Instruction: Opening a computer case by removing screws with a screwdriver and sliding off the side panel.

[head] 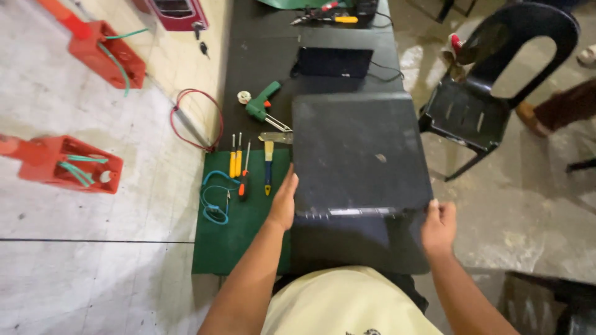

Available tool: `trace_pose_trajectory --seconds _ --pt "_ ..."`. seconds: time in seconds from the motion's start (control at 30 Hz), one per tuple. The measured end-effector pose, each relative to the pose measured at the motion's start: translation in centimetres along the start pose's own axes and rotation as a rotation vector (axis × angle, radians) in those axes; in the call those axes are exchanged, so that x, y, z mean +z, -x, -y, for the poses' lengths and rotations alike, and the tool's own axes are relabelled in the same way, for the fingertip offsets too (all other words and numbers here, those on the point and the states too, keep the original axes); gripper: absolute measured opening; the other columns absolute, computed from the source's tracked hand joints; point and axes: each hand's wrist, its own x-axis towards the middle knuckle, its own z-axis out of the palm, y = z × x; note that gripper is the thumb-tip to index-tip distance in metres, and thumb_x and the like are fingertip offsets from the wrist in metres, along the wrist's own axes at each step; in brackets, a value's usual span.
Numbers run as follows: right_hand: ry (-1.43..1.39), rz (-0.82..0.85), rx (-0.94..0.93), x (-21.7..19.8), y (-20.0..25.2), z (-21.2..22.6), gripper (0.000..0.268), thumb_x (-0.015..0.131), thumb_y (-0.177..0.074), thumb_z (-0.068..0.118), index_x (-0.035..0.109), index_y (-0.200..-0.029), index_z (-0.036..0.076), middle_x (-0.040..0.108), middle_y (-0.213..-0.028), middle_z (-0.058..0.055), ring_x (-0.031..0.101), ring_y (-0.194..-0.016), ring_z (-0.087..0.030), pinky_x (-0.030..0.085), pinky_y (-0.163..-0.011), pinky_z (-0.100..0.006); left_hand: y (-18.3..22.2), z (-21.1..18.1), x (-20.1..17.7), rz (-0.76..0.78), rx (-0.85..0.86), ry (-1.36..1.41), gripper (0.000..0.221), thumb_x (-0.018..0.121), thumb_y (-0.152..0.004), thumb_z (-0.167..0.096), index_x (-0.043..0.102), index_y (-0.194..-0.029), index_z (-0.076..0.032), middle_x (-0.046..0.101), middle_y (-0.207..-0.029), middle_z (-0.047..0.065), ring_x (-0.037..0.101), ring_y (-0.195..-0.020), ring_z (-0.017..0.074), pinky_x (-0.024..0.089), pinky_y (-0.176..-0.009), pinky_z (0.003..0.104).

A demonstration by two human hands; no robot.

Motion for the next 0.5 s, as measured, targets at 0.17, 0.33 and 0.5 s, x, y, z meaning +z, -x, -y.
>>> trace_pose_trajectory --seconds 0.17,0.33,0.5 --pt "0.014 -0.115 -0.003 -1.1 4.9 0.6 0.033 0.048 -0.114 0.025 0.042 -0.088 0.007 0.05 -0.08 -0.01 0.046 -0.074 -0.024 0.038 -0.071 -0.045 2.2 -1.9 0.6 0.016 -0.284 0.068 0.072 0.047 -0.096 -0.05 0.032 -0.161 -0.022 0.03 -0.17 -0.002 0.026 -0.157 0.0175 0.023 -0.128 0.039" --pt "0.04 -0.098 -0.145 -1.7 4.1 -1.4 0.025 0.048 -0.111 0.021 0.051 -0.092 0.005 0.055 -0.083 -0.009 0.052 -0.077 -0.023 0.042 -0.074 -0.042 2.1 0.2 0.1 0.024 -0.153 0.016 0.071 0.047 -0.097 -0.049 0.037 -0.159 -0.015 0.037 -0.167 0.002 0.032 -0.155 0.0176 0.026 -0.127 0.037" --pt "0.001 -0.006 -0.221 -2.2 4.2 -0.1 0.031 0.047 -0.114 0.032 0.049 -0.094 0.008 0.05 -0.089 -0.005 0.049 -0.082 -0.017 0.041 -0.078 -0.038 2.5 -1.2 0.1 0.027 -0.24 -0.039 0.069 0.046 -0.097 -0.048 0.035 -0.16 -0.019 0.037 -0.167 0.0 0.034 -0.154 0.0182 0.029 -0.127 0.038"
